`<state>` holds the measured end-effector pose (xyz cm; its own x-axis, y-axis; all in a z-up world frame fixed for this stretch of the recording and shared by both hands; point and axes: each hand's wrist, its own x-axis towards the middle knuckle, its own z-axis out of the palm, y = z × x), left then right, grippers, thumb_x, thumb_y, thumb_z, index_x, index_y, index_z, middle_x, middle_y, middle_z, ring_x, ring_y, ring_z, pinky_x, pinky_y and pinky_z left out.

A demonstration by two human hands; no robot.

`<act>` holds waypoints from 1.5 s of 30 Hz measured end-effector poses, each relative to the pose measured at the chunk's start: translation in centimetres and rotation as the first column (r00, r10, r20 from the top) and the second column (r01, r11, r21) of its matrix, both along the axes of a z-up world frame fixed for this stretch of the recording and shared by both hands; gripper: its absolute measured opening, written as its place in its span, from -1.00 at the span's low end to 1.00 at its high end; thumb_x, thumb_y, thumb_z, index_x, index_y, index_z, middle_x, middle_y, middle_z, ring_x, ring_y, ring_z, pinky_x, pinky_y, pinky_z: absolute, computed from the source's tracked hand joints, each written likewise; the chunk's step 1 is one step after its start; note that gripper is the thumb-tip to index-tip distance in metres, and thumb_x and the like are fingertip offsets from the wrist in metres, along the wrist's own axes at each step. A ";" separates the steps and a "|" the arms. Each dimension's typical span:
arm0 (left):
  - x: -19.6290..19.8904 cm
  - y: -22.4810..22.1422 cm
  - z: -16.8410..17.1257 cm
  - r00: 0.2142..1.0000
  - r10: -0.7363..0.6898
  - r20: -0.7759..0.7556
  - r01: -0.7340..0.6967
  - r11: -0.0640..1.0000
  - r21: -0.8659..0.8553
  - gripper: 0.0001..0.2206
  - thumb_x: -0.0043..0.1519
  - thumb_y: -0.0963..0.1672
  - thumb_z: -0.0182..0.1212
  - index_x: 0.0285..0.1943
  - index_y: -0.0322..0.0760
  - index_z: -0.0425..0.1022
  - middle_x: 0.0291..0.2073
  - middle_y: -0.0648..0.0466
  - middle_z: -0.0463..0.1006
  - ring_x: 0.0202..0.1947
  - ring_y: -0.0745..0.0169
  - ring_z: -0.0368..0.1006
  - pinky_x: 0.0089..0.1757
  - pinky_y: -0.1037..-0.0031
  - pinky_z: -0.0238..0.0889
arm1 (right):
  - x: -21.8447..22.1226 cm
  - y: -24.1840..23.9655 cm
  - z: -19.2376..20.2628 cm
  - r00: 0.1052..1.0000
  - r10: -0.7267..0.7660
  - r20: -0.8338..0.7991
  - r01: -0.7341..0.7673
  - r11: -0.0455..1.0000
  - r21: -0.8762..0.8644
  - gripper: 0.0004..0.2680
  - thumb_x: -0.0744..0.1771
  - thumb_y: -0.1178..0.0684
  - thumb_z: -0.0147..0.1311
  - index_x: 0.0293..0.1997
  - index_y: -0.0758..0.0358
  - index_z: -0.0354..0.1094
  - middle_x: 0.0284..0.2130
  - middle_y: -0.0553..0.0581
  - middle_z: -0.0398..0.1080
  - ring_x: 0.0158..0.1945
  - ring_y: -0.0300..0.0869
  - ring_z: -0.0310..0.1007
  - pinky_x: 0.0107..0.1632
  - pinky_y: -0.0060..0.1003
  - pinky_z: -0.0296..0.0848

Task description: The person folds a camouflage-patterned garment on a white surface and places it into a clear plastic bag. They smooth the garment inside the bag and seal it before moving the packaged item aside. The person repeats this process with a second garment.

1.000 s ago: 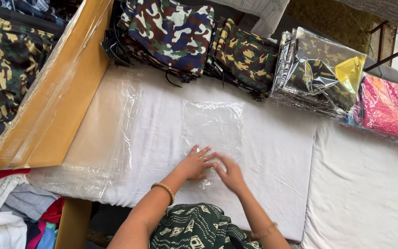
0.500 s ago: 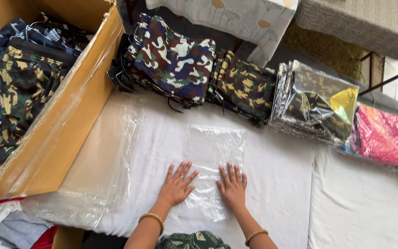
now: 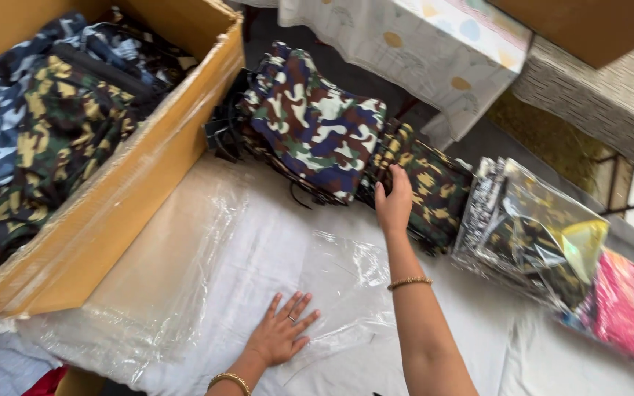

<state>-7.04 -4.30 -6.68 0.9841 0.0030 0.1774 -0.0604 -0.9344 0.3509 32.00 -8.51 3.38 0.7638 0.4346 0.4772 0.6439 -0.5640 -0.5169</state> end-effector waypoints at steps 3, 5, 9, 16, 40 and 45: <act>-0.2 -0.1 -0.3 0.999 0.003 -0.035 -0.004 1.000 -0.007 -0.41 0.31 0.12 -0.14 0.56 0.13 -0.02 0.58 0.04 -0.26 0.54 0.04 -0.42 0.33 -0.05 -0.63 | 1.4 1.5 -1.0 1.000 0.020 0.002 -0.020 0.999 -0.038 -0.56 0.27 0.11 0.20 0.28 0.43 0.24 0.21 0.45 0.32 0.29 0.24 0.27 0.25 -0.02 0.27; -0.3 0.1 -0.3 0.999 0.011 -0.042 -0.012 1.000 -0.006 -0.41 0.32 0.13 -0.14 0.57 0.14 -0.02 0.59 0.04 -0.26 0.55 0.05 -0.43 0.33 -0.05 -0.63 | 1.4 2.2 -1.2 0.992 -0.053 -0.110 0.052 0.999 -0.006 -0.58 0.29 0.09 0.15 0.30 0.39 0.24 0.20 0.42 0.35 0.26 0.22 0.32 0.24 -0.04 0.30; -0.1 -0.1 -0.2 0.998 -0.005 -0.060 0.005 1.000 -0.008 -0.42 0.32 0.13 -0.18 0.57 0.16 -0.04 0.59 0.06 -0.28 0.55 0.07 -0.45 0.34 -0.04 -0.64 | 5.4 -0.1 -5.4 0.878 -0.278 -0.390 0.377 0.904 0.203 -0.67 0.38 0.06 0.01 0.30 0.34 0.23 0.09 0.28 0.45 0.11 0.08 0.49 0.19 -0.11 0.42; 0.0 -0.2 -0.3 0.999 -0.004 -0.046 0.004 1.000 0.004 -0.42 0.32 0.14 -0.22 0.56 0.20 -0.08 0.58 0.10 -0.32 0.54 0.12 -0.47 0.33 -0.01 -0.64 | 6.7 -4.7 -5.5 0.780 0.242 -0.578 0.469 0.386 0.795 -0.79 0.40 0.13 -0.05 0.14 0.38 0.24 -0.06 0.12 0.46 -0.05 -0.17 0.49 0.02 -0.26 0.53; 0.5 0.6 2.7 0.859 -0.080 -0.506 0.076 0.997 -0.029 -0.34 0.26 0.04 0.01 0.59 0.01 -0.04 0.57 0.09 -0.14 0.57 0.07 -0.50 0.39 -0.06 -0.69 | -29.0 -22.5 -5.0 0.701 0.339 -0.627 -0.319 0.936 0.149 -0.68 0.23 0.37 0.00 0.09 0.31 0.39 0.12 0.17 0.50 0.31 -0.02 0.40 0.38 -0.13 0.21; -0.2 0.8 -2.2 0.981 0.071 -0.182 -0.100 0.983 -0.153 -0.32 0.11 -0.15 0.09 0.53 -0.20 0.13 0.48 -0.02 0.17 0.50 -0.03 -0.03 0.39 0.07 -0.14 | -30.9 -21.1 -2.6 0.699 0.217 -0.682 -0.241 0.969 0.062 -0.66 0.23 0.34 0.03 0.11 0.21 0.37 0.14 0.11 0.46 0.30 -0.01 0.39 0.28 -0.15 0.33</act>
